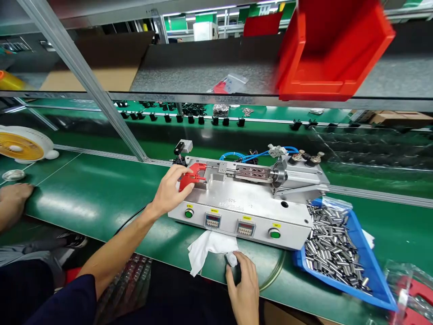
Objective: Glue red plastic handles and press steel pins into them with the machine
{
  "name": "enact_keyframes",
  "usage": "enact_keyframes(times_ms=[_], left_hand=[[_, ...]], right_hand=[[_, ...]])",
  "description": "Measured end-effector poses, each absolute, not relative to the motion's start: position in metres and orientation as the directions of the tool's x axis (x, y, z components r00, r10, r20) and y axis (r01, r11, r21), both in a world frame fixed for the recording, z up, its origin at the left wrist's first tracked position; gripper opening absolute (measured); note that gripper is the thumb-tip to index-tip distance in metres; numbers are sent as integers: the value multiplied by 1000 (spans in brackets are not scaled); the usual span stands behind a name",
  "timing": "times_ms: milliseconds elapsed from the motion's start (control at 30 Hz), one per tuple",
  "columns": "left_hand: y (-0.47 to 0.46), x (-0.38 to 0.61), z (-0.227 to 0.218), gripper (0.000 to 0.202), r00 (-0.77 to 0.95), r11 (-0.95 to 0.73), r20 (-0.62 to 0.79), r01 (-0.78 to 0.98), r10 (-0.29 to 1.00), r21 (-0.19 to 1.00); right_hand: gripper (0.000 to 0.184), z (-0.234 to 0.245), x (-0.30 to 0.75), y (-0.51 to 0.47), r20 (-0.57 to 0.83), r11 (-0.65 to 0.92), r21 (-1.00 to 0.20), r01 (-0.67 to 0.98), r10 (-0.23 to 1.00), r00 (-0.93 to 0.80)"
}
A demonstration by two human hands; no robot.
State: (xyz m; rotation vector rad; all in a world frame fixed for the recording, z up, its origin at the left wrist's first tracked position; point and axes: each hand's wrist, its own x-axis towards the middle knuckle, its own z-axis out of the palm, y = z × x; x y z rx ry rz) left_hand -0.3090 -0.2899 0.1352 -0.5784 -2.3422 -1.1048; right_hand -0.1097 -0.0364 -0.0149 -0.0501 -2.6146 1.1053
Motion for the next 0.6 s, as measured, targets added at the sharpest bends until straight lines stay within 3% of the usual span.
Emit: enact_keyframes(times_ms=[233, 433, 600], left_hand=[[-272, -348, 151, 22, -806, 766, 503, 527, 313, 367], [-276, -323, 151, 26, -748, 718, 557, 603, 360, 346], [-263, -292, 140, 18, -694, 679, 447, 698, 564, 228]], right_hand=[[40, -27, -109, -34, 380, 790, -588, -174, 80, -921], [38, -29, -109, -33, 394, 801, -571, -181, 74, -916], [37, -30, -109, -35, 400, 824, -540, -174, 68, -914]])
